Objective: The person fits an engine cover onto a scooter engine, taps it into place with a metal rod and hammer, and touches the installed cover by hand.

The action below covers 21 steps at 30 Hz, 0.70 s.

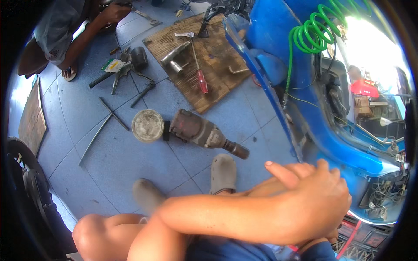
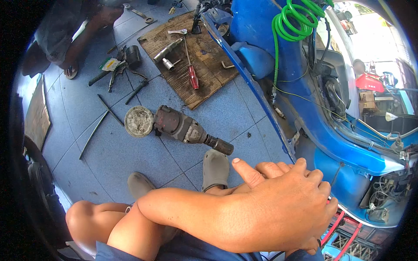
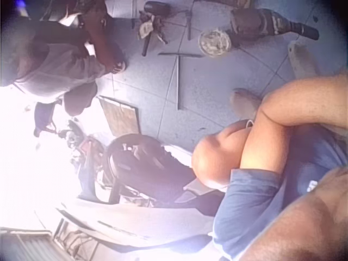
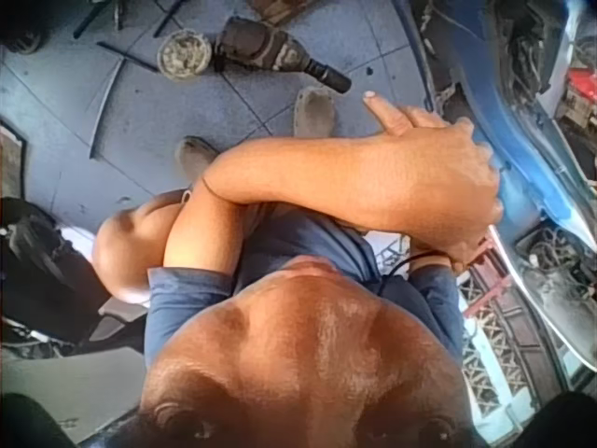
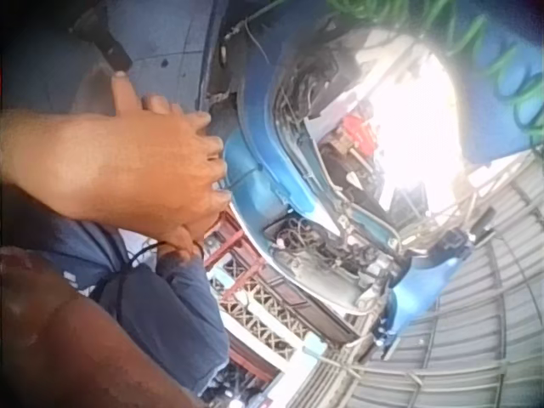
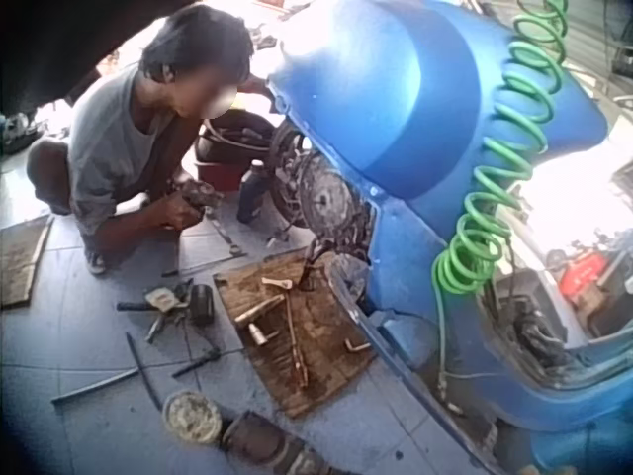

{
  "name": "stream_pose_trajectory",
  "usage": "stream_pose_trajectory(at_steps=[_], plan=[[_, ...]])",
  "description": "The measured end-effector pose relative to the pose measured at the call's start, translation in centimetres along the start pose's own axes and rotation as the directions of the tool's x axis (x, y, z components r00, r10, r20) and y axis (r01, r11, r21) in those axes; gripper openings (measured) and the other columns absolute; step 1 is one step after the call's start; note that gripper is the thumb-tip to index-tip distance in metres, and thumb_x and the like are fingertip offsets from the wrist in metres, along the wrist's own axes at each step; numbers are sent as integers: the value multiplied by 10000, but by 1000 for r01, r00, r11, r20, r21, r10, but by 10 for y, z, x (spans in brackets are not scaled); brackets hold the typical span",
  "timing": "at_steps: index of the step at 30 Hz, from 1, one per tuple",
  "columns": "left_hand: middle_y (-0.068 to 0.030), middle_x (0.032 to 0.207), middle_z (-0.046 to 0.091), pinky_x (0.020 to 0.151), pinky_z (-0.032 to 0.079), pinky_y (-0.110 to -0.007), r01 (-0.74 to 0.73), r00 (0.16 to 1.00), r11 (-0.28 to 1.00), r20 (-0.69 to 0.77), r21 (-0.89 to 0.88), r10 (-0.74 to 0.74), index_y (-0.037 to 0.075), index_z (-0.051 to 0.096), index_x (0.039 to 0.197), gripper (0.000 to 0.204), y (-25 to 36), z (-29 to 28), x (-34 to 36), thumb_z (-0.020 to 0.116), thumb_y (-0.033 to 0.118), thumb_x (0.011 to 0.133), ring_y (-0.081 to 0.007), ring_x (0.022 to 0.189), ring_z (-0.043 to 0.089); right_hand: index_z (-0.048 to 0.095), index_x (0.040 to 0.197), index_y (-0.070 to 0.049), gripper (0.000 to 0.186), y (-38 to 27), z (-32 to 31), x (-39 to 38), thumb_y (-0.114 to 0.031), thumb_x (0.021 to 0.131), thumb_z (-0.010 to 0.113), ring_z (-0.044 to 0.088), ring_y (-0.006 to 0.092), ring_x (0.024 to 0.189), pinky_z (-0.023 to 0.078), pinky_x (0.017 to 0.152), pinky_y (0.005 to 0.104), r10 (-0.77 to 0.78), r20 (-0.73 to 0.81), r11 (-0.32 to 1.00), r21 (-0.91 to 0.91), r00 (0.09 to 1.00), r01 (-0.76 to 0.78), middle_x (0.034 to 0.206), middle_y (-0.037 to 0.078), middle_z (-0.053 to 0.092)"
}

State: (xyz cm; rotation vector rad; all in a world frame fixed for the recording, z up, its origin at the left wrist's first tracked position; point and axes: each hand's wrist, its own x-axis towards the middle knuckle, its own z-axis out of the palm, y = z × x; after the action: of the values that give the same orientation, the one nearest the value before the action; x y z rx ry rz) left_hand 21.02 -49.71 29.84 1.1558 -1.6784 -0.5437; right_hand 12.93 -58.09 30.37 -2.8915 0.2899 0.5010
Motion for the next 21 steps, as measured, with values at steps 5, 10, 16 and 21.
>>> stream_pose_trajectory(at_steps=[5, 10, 16, 21], plan=[[-143, 882, 697, 820, 529, -527, 26, 1000, 999, -12, -20, -27, 11, 758, 897, 568, 0, 9, 6, 851, 511, 644, -319, 916, 650, 612, 1358, -121, 622, 3, 2, -7, -298, 797, 814, 685, 274, 898, 550, 762, 406, -3, -1, 1000, -13, 1000, 3, 986, 94, 670], [-160, 906, 700, 838, 528, -561, 13, 998, 999, -68, -41, -16, 26, 768, 917, 511, -4, 6, 0, 821, 477, 684, -340, 919, 651, 612, 1359, -119, 621, -1, -1, -17, -305, 800, 810, 682, 275, 892, 548, 759, 406, -1, -15, 1000, -30, 1000, 1, 983, 94, 668], [-200, 956, 712, 894, 531, -528, -20, 998, 996, -68, -87, 14, 6, 756, 962, 433, -24, -41, -26, 755, 380, 746, -363, 976, 669, 611, 1359, -118, 621, -11, -10, -25, -314, 803, 806, 680, 275, 885, 547, 755, 406, -6, -45, 998, -58, 999, 3, 978, 94, 665], [-234, 998, 721, 941, 534, -500, -35, 999, 995, -38, -98, 31, -11, 746, 1000, 374, -28, -58, -26, 700, 300, 797, -382, 1024, 684, 611, 1359, -116, 620, -14, -10, -21, -321, 805, 802, 678, 276, 879, 546, 751, 406, -18, -101, 998, -56, 995, 13, 974, 93, 663]])
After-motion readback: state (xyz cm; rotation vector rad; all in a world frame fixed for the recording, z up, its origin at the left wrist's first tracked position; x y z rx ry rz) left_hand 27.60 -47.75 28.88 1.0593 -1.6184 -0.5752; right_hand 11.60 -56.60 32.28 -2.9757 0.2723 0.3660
